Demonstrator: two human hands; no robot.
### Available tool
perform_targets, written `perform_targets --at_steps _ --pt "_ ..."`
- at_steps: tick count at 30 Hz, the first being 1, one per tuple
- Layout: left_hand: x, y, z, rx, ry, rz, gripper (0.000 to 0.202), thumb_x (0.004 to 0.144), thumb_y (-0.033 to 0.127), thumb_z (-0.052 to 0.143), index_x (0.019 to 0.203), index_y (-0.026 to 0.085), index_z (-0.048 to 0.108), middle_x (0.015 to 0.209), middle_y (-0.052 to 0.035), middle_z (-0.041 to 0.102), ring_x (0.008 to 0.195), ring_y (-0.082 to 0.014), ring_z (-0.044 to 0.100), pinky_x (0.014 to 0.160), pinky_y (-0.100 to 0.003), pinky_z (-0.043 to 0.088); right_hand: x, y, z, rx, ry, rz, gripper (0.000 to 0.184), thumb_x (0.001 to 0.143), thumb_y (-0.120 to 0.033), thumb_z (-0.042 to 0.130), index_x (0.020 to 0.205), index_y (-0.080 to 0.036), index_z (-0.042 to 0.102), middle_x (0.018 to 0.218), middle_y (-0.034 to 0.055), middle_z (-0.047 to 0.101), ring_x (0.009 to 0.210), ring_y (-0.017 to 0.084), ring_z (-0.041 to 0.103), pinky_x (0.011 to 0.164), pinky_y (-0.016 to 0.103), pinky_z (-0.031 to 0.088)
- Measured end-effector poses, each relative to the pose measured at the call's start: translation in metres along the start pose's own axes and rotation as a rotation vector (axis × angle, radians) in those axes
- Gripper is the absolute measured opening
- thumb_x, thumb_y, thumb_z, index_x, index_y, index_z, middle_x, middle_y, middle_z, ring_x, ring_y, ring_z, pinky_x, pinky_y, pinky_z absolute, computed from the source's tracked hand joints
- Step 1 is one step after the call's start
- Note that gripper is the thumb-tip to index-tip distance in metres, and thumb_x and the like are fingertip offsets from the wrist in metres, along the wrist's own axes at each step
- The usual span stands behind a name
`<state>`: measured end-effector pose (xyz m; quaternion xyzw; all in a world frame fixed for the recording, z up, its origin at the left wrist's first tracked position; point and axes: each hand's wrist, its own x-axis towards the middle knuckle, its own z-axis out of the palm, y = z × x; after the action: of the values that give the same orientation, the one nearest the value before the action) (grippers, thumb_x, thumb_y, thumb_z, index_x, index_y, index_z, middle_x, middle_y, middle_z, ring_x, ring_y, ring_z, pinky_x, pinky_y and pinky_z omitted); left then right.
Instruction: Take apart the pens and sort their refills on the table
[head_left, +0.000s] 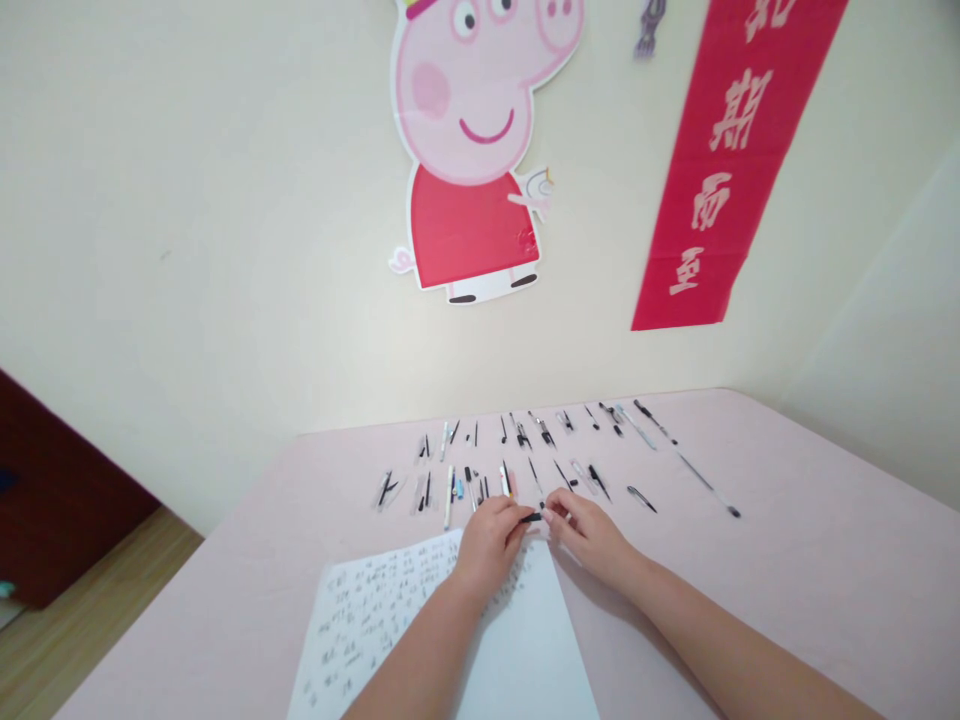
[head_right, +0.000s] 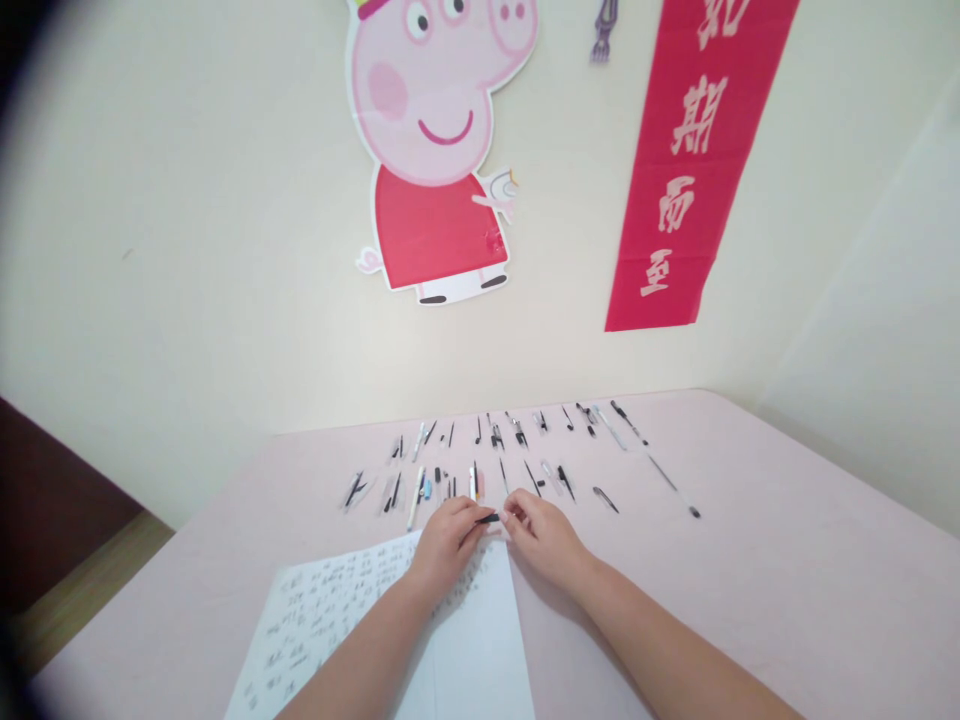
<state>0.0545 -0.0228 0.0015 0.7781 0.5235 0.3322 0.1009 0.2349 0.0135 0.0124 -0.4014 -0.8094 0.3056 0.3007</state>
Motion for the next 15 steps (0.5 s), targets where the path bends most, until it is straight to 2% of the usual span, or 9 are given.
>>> perform_targets --at_steps 9,15 --pt "0.0004 -0.0008 -0.0001 0.010 0.008 0.024 0.022 0.084 0.019 0.048 0.098 0.020 0.064 0.085 -0.0058 0.061 0.084 -0.0175 0.054 0.074 -0.030 0.044 -0.0001 0.0018 0.0021 -0.052 0.001 -0.023 0.015 0.085 -0.026 0.041 0.075 -0.019 0.050 0.067 -0.0006 0.053 0.063 0.014 0.049 0.060 0.026 0.035" --pt "-0.0003 -0.0012 0.0017 0.044 0.062 0.059 0.021 0.084 0.019 0.048 0.097 0.020 0.065 0.084 -0.0058 0.062 0.082 -0.0170 0.055 0.073 -0.029 0.045 0.0011 0.0002 0.0031 0.065 -0.001 0.002 0.015 0.083 -0.025 0.042 0.070 -0.019 0.048 0.064 -0.0018 0.051 0.062 0.014 0.048 0.060 0.025 0.035"
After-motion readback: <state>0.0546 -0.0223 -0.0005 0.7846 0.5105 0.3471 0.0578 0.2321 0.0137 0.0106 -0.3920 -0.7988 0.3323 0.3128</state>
